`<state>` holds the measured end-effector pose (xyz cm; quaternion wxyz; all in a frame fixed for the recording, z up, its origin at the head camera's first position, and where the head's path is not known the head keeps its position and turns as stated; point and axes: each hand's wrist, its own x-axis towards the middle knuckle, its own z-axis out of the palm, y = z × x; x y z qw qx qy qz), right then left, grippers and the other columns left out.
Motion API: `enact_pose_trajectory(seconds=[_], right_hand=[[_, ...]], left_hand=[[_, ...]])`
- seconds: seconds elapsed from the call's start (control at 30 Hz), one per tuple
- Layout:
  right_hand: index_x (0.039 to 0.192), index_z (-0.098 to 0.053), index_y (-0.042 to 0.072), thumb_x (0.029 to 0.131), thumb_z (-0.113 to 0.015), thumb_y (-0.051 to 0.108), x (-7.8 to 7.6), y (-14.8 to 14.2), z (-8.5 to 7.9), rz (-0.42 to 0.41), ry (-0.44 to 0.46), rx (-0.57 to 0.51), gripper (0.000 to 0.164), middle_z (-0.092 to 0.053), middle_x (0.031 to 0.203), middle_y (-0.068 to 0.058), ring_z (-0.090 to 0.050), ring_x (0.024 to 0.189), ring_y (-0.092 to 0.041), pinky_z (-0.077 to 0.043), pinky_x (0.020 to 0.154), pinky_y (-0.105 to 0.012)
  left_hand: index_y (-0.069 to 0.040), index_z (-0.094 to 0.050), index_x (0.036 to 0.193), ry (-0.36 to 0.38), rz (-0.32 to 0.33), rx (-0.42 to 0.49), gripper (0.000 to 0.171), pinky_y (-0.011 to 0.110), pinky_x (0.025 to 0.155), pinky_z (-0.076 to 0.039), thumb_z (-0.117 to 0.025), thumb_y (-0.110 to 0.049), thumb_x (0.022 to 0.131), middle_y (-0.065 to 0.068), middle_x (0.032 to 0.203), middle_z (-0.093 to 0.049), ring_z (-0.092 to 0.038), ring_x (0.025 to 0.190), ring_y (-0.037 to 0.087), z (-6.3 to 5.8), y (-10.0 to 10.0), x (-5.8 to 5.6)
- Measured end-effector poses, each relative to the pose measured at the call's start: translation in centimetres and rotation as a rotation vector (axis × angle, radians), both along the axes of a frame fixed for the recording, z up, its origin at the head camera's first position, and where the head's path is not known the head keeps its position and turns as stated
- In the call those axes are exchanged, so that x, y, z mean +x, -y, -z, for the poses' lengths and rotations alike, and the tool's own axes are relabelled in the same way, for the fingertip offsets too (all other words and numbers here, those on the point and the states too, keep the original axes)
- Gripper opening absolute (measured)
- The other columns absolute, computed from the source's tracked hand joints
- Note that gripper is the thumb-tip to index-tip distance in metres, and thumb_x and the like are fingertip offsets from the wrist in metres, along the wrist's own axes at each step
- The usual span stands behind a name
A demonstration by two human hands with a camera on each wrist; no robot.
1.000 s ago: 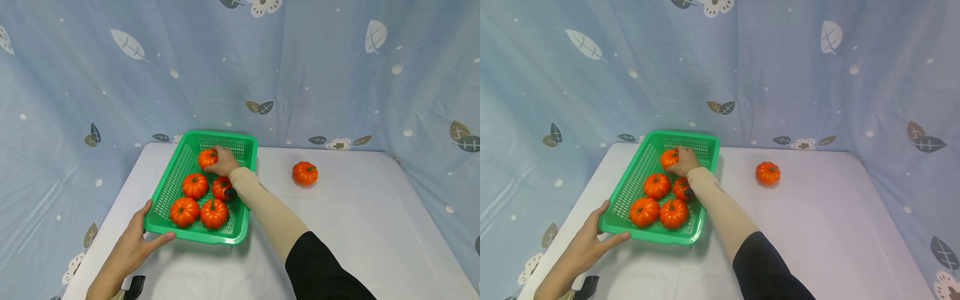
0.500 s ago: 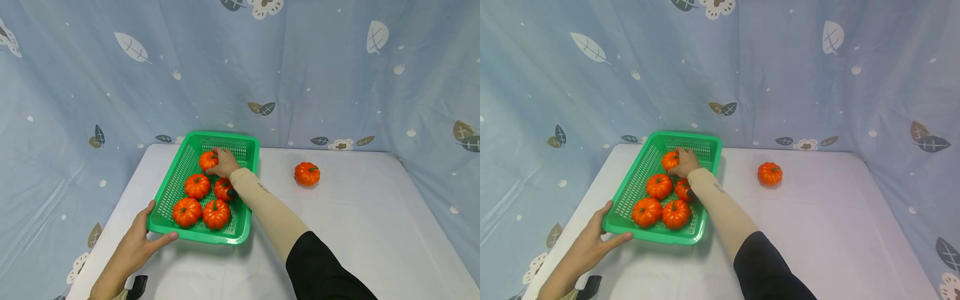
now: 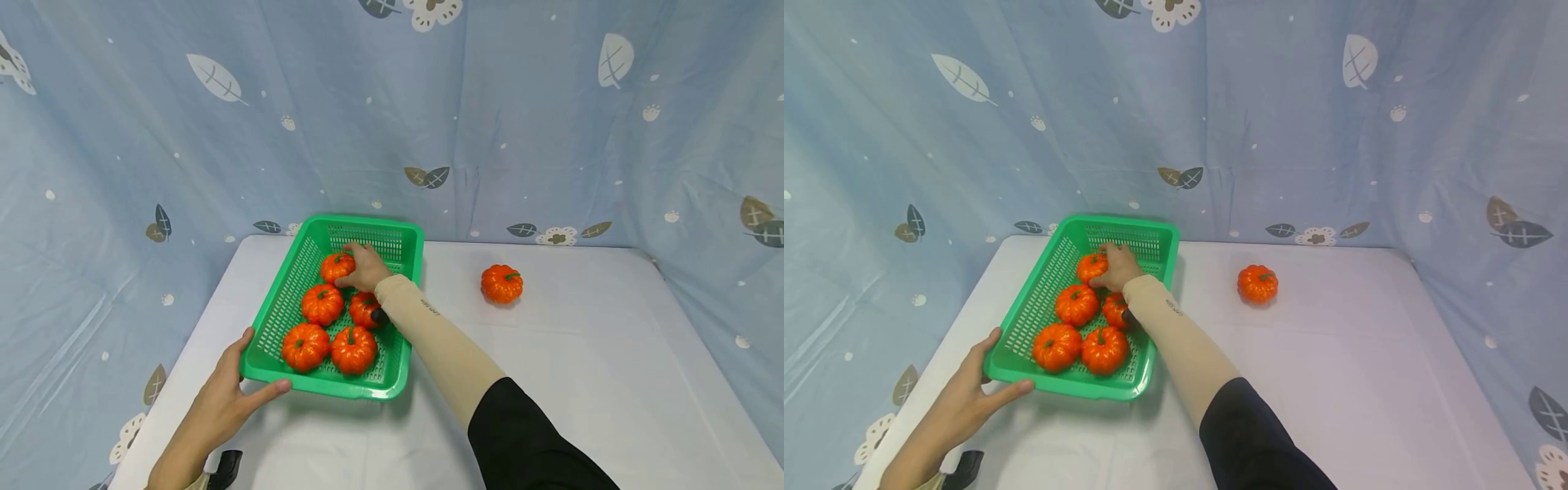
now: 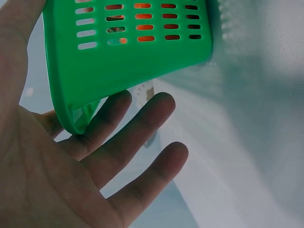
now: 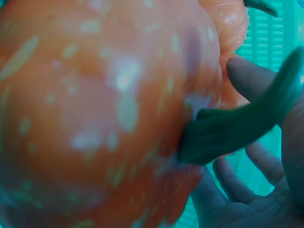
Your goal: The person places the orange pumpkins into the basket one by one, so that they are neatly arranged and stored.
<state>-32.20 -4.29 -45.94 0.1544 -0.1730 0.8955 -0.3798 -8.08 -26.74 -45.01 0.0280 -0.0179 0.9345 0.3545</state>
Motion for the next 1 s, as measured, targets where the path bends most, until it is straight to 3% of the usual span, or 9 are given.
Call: enact_pose_trajectory(seconds=[0.5, 0.73, 1.0], right_hand=[[0.151, -0.044, 0.018, 0.09, -0.081, 0.027, -0.09, 0.0, 0.04, -0.015, 0.003, 0.029, 0.072, -0.04, 0.151, -0.015, -0.052, 0.124, -0.028, -0.049, 0.1, -0.042], [0.152, -0.044, 0.016, 0.09, -0.08, 0.028, 0.04, -0.12, -0.12, -0.019, -0.009, 0.018, 0.072, -0.039, 0.152, -0.015, -0.048, 0.131, -0.029, -0.047, 0.103, -0.043], [0.152, -0.045, 0.019, 0.089, -0.081, 0.024, 0.16, -0.1, -0.48, 0.052, -0.078, -0.061, 0.072, -0.036, 0.156, -0.013, -0.043, 0.137, -0.031, -0.047, 0.104, -0.046]], left_hand=[[-0.006, -0.003, 0.163, 0.013, -0.01, -0.006, 0.119, 0.067, 0.101, -0.039, -0.078, -0.056, 0.085, 0.029, 0.162, -0.02, -0.044, 0.133, 0.052, -0.02, -0.01, 0.0], [-0.007, -0.003, 0.163, 0.022, -0.013, -0.009, 0.12, 0.068, 0.102, -0.038, -0.077, -0.058, 0.084, 0.029, 0.162, -0.019, -0.043, 0.134, 0.052, -0.12, -0.08, 0.07], [-0.007, -0.002, 0.163, 0.028, -0.015, -0.01, 0.12, 0.068, 0.102, -0.038, -0.077, -0.058, 0.084, 0.028, 0.163, -0.019, -0.042, 0.135, 0.052, -0.17, -0.04, 0.12]])
